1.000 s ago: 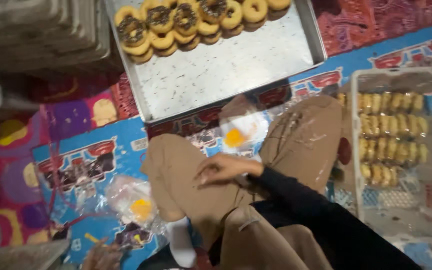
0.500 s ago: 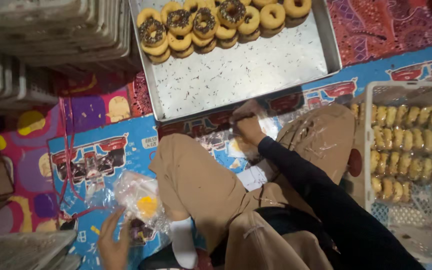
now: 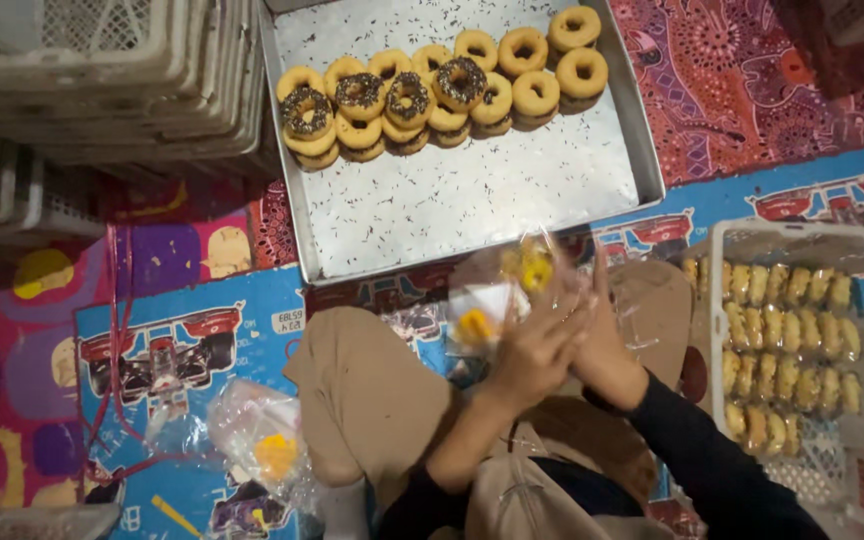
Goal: The person sits on the floor and individually places doughnuts into small clear plastic bags. They pick doughnuts from a metal tray and a white basket, seal each bag, and place the packaged doughnuts into the basket.
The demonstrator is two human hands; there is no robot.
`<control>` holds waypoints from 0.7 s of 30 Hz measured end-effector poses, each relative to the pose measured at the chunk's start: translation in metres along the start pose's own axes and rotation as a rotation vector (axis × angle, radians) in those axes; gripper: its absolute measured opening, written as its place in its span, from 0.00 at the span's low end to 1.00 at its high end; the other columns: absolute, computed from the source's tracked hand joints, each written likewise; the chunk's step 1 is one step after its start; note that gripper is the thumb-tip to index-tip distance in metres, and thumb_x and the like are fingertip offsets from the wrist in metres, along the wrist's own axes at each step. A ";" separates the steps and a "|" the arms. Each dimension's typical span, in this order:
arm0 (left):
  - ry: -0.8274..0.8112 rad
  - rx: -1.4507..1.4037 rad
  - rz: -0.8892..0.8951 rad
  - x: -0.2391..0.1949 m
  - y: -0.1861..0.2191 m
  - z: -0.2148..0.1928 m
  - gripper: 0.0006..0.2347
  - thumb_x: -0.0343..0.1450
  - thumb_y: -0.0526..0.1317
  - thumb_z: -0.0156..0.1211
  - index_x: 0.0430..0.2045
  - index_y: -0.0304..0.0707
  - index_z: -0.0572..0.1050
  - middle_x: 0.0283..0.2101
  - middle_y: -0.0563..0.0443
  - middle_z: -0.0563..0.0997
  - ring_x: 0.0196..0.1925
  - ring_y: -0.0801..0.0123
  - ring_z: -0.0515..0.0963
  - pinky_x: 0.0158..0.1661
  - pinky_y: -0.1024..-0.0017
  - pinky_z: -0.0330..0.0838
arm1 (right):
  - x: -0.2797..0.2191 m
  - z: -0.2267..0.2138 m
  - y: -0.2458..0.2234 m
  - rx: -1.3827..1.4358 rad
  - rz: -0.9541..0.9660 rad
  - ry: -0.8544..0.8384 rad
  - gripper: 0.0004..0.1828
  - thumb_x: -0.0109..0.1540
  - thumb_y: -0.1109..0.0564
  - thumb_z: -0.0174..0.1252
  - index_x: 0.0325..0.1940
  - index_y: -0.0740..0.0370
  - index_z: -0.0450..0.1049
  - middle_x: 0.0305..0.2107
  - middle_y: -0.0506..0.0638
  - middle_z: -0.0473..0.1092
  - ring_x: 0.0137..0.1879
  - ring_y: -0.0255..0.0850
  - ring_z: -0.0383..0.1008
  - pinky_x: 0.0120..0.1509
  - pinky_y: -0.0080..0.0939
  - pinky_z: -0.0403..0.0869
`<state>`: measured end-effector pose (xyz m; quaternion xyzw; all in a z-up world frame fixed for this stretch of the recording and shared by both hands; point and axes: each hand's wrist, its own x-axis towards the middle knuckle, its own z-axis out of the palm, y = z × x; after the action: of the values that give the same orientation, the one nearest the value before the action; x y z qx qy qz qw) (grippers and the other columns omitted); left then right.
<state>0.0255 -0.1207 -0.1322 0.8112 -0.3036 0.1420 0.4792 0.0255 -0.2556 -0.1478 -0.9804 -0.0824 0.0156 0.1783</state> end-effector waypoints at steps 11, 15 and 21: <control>1.308 -1.828 -0.309 -0.014 -0.224 -0.134 0.11 0.80 0.46 0.64 0.37 0.38 0.76 0.41 0.43 0.81 0.45 0.61 0.78 0.51 0.63 0.74 | 0.264 -0.023 -0.014 0.693 -0.080 0.400 0.29 0.58 0.42 0.69 0.52 0.65 0.73 0.47 0.52 0.76 0.51 0.41 0.78 0.54 0.43 0.76; 1.386 -1.888 -0.498 -0.022 -0.216 -0.160 0.11 0.70 0.47 0.65 0.31 0.39 0.76 0.38 0.44 0.82 0.48 0.55 0.81 0.54 0.50 0.75 | 0.323 0.017 0.033 -0.143 -0.081 0.680 0.39 0.46 0.33 0.79 0.41 0.66 0.74 0.36 0.57 0.69 0.43 0.54 0.71 0.42 0.54 0.71; 1.379 -2.033 -0.566 0.006 -0.189 -0.155 0.16 0.67 0.49 0.65 0.33 0.33 0.72 0.46 0.29 0.77 0.56 0.44 0.77 0.58 0.42 0.72 | 0.276 0.007 0.006 0.614 -0.059 0.572 0.27 0.59 0.51 0.73 0.55 0.69 0.74 0.40 0.53 0.74 0.43 0.40 0.73 0.46 0.39 0.73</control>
<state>0.1586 0.0788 -0.1823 -0.1295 0.2214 0.1303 0.9577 0.2984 -0.2122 -0.1571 -0.8438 -0.0494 -0.2384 0.4783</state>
